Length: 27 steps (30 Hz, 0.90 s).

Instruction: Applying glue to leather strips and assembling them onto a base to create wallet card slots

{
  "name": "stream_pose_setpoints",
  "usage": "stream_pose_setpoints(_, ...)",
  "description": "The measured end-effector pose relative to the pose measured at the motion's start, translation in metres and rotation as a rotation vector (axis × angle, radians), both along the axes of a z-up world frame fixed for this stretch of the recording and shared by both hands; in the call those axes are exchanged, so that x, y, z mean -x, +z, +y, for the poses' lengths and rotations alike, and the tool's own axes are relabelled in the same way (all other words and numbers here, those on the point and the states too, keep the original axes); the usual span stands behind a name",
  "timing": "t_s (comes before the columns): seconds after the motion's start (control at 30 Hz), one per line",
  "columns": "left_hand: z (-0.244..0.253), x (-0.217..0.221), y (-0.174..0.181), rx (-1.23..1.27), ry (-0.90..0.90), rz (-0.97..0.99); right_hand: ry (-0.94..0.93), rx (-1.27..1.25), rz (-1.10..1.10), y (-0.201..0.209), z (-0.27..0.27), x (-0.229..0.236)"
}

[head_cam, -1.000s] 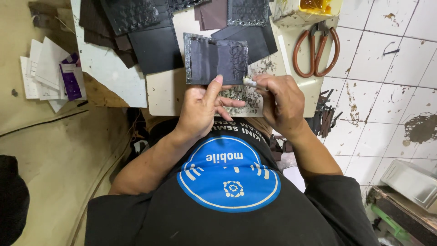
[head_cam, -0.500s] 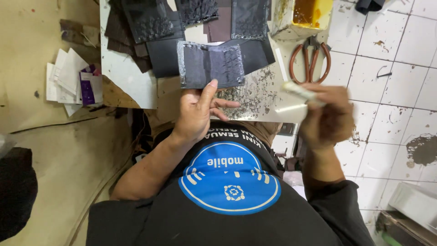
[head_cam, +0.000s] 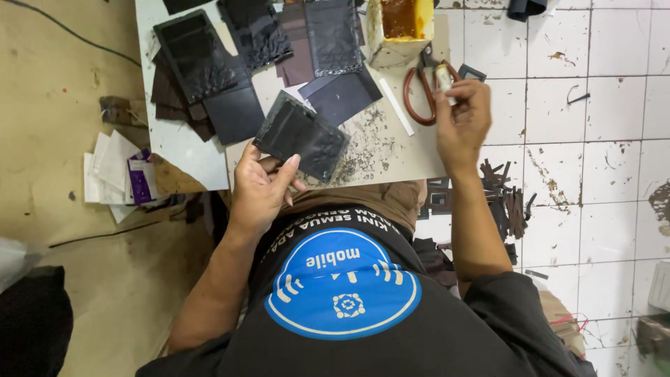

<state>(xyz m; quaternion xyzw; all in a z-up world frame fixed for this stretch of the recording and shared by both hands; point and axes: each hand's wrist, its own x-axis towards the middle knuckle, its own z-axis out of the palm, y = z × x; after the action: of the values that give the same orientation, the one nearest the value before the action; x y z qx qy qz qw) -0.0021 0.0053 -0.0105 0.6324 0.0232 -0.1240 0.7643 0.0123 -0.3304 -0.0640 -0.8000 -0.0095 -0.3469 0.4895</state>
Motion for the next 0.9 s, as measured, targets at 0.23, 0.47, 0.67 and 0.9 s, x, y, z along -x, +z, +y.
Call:
stream_pose_setpoints(0.23, 0.003, -0.007, -0.010, -0.021, -0.013, 0.044, -0.030, 0.111, 0.185, -0.001, 0.012, -0.013)
stream_pose_setpoints(0.47, 0.010, -0.023, -0.034, -0.075, -0.044, 0.097, -0.155, 0.370, 0.159, 0.000, 0.013, -0.015)
stream_pose_setpoints(0.67, 0.020, -0.038, -0.046, -0.124, -0.073, 0.109, -0.165, 0.446, 0.139, 0.003, 0.004, -0.011)
stream_pose_setpoints(0.9, 0.059, -0.040, -0.048, -0.197, -0.048, 0.055, 0.069, 0.629, 0.040, -0.009, 0.044, -0.006)
